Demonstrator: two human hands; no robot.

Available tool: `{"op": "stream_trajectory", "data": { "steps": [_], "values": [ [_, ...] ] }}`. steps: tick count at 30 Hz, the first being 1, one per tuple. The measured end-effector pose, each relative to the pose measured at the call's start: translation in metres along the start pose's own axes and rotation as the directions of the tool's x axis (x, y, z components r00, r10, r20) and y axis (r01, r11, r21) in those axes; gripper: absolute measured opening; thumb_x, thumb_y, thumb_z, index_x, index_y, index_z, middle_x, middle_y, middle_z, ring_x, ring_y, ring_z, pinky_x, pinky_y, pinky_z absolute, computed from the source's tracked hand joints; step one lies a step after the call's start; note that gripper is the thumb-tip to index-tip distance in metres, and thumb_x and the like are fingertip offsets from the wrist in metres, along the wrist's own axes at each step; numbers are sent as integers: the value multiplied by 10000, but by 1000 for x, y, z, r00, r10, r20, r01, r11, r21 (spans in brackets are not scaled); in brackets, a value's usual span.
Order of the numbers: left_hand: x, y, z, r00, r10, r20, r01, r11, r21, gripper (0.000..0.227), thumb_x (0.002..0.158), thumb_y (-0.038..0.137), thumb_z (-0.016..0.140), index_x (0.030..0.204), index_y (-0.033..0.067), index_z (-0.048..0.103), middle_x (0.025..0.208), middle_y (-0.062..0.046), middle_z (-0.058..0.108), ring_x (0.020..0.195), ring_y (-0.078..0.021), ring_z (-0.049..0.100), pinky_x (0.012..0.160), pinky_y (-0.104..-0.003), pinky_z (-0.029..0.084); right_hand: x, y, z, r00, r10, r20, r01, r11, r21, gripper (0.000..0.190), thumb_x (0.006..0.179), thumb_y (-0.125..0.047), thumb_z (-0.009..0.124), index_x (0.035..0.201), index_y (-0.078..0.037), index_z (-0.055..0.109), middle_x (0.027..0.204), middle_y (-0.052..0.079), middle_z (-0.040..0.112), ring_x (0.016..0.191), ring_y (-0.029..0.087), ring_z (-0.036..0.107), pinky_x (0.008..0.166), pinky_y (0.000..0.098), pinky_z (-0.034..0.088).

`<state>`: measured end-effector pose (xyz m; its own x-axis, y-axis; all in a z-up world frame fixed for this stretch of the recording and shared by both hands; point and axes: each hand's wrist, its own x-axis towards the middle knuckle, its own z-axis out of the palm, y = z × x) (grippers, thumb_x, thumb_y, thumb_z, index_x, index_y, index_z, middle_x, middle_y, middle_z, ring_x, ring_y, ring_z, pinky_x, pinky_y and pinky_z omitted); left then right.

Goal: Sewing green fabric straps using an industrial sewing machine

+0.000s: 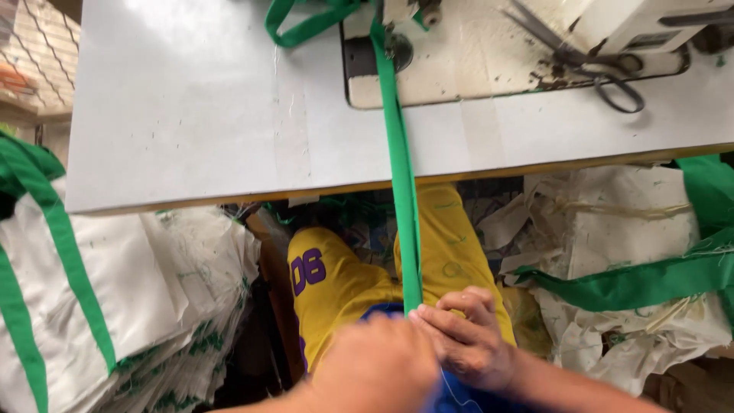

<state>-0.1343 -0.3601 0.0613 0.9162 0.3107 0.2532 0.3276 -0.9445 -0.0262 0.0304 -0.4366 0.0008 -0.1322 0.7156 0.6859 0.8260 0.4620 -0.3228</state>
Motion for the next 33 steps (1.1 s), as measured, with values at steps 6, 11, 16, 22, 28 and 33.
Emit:
{"op": "stream_trajectory", "data": {
  "steps": [6, 11, 16, 22, 28, 33],
  "values": [
    [99, -152, 37, 999, 34, 40, -27, 984, -176, 236, 923, -69, 589, 1080, 49, 720, 1070, -124, 713, 872, -299, 647, 539, -396, 567, -13, -16, 12, 909, 411, -64, -368, 867, 335, 238, 967, -110, 626, 1175, -116, 741, 1072, 28, 753, 928, 235, 648, 842, 389, 395],
    [144, -185, 47, 902, 431, 27, -428, 900, -86, 63, 943, 86, 671, 997, 110, 692, 992, -47, 624, 920, -264, 544, 710, -385, 521, -15, -17, 6, 911, 412, -10, -387, 865, 319, 279, 1014, -235, 559, 1183, -149, 764, 1134, -19, 755, 1077, 257, 667, 950, 430, 387],
    [169, -180, 57, 769, 607, 200, -616, 787, -19, 242, 961, 253, 703, 733, 181, 661, 793, 23, 593, 843, -233, 524, 663, -389, 483, -10, -8, 8, 963, 269, 22, -264, 924, 277, 213, 1010, -179, 598, 1172, -117, 723, 1052, 81, 766, 1257, 459, 633, 1189, 691, 206],
    [176, -184, 62, 676, 671, 304, -662, 734, -151, 191, 944, 197, 713, 761, 181, 661, 826, 28, 587, 831, -227, 499, 635, -379, 452, -15, -2, 14, 963, 263, 59, -268, 912, 310, 245, 1003, -114, 606, 1228, -95, 700, 1027, 114, 762, 1349, 541, 501, 1179, 760, 46],
    [175, -186, 59, 659, 704, 266, -621, 708, -336, 201, 966, 179, 689, 767, 160, 681, 949, 1, 610, 836, -234, 500, 641, -393, 458, -11, 0, 10, 954, 284, 93, -299, 887, 352, 204, 981, -82, 644, 1175, -75, 708, 1025, 121, 780, 1392, 476, 455, 1149, 787, -6],
    [171, -187, 65, 648, 761, 27, -726, 629, -279, 228, 946, 87, 708, 744, 118, 606, 908, -36, 579, 817, -257, 496, 614, -390, 432, -10, 4, 11, 950, 287, 119, -311, 880, 359, 155, 987, -68, 619, 1084, -78, 739, 895, 86, 750, 1385, 459, 472, 1152, 768, -16]
  ]
}}
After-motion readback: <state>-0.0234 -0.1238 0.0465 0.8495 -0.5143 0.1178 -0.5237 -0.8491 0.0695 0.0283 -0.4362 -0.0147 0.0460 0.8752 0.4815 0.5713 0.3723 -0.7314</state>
